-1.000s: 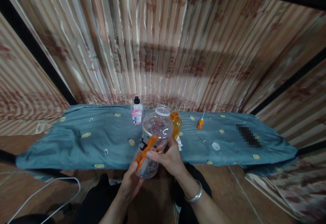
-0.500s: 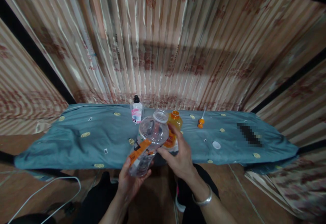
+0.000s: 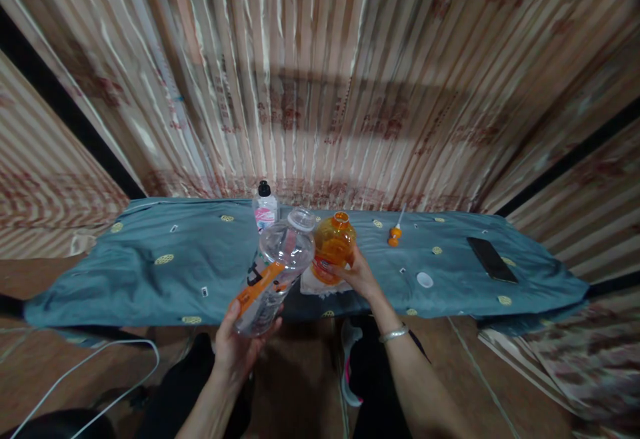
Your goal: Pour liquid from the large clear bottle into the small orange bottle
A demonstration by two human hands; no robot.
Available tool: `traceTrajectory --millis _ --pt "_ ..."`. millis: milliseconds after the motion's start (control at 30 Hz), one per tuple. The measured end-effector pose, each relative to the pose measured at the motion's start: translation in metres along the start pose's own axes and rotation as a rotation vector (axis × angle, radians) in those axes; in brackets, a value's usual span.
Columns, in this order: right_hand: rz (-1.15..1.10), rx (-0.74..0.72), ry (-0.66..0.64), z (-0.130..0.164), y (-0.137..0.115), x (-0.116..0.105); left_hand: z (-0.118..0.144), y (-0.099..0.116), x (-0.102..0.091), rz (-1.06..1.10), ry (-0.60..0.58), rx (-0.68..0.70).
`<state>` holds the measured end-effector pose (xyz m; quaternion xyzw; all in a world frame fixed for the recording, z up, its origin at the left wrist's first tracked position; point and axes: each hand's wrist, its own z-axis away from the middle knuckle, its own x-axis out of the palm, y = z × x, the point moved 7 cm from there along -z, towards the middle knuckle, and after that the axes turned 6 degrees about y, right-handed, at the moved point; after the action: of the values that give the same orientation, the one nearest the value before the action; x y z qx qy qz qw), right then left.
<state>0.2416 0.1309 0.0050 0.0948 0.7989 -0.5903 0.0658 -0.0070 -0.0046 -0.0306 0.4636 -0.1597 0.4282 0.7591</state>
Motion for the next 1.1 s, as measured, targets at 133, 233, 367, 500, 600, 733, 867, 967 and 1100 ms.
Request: traceTrajectory --millis 133,233,367,500,600,733,867,967,1100 --pt "0.026 0.021 0.061 0.003 -0.001 0.003 -0.004 0.005 -0.005 0.015 0.013 0.024" --pt "0.111 0.026 0.148 0.008 -0.008 0.0 -0.006 0.009 -0.009 0.012 0.04 0.067" --pt "0.204 0.022 0.171 0.013 -0.022 0.003 -0.005 0.009 -0.005 0.018 0.059 0.073" --pt "0.235 -0.003 0.172 0.015 -0.033 0.006 0.002 0.01 0.0 0.018 0.177 0.092" --pt "0.239 -0.027 0.152 0.016 -0.037 0.009 0.004 0.011 0.002 0.015 0.208 0.101" --pt "0.259 -0.056 0.151 0.016 -0.037 0.01 -0.001 0.011 -0.003 -0.001 0.17 0.113" --pt "0.292 -0.053 0.162 0.016 -0.035 0.011 -0.006 0.012 -0.009 -0.016 0.11 0.117" --pt "0.308 -0.053 0.152 0.016 -0.035 0.012 -0.008 0.013 -0.012 -0.026 0.097 0.122" --pt "0.332 -0.077 0.16 0.016 -0.037 0.012 -0.005 0.017 -0.01 -0.041 0.109 0.154"
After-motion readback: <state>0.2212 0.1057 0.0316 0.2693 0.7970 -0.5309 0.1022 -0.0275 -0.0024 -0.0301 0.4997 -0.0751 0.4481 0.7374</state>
